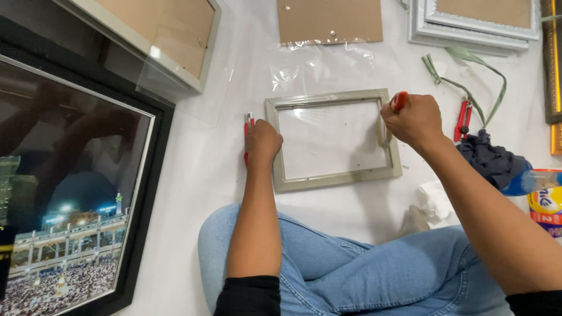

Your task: Cleaning and preparing a picture frame using a brush, utility knife, and cloth

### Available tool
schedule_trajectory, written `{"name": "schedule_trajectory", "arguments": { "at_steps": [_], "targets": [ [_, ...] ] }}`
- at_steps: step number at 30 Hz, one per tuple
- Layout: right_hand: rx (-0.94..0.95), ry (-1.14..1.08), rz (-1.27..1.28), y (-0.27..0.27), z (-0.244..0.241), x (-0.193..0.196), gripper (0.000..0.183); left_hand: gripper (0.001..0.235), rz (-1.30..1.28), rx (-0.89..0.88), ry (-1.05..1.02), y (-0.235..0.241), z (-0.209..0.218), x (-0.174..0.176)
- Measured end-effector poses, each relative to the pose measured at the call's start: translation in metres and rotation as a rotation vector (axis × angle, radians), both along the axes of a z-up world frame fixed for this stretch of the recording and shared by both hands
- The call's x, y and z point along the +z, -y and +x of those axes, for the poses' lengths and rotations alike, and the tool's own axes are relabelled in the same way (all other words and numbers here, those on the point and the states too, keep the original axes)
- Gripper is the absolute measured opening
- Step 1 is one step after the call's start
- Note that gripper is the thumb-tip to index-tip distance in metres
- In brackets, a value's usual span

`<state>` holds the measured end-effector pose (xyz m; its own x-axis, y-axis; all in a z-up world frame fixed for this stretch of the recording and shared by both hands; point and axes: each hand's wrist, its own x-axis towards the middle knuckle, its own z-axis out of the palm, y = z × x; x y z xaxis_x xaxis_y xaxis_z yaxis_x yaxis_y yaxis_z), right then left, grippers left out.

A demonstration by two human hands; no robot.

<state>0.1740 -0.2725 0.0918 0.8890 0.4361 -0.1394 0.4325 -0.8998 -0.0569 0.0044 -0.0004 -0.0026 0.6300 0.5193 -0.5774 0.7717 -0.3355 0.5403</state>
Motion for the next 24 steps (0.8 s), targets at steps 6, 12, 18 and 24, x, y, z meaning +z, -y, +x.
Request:
{"name": "schedule_trajectory", "arguments": {
  "at_steps": [6,12,18,24],
  "targets": [
    [0.268,0.245,0.452,-0.036,-0.028,-0.037,0.016,0.041,-0.001,0.01,0.008,0.0,0.003,-0.014],
    [0.296,-0.197,0.703,-0.109,-0.108,-0.002,0.022,0.052,0.022,-0.035,-0.04,-0.004,-0.001,-0.007],
    [-0.078,-0.189,0.486,-0.049,-0.028,-0.008,0.02,0.053,0.036,-0.038,-0.052,-0.002,0.001,-0.013],
    [-0.308,-0.261,0.376,0.079,0.007,0.068,0.023,0.028,0.029,-0.016,-0.106,-0.006,0.003,-0.002]
  ]
}}
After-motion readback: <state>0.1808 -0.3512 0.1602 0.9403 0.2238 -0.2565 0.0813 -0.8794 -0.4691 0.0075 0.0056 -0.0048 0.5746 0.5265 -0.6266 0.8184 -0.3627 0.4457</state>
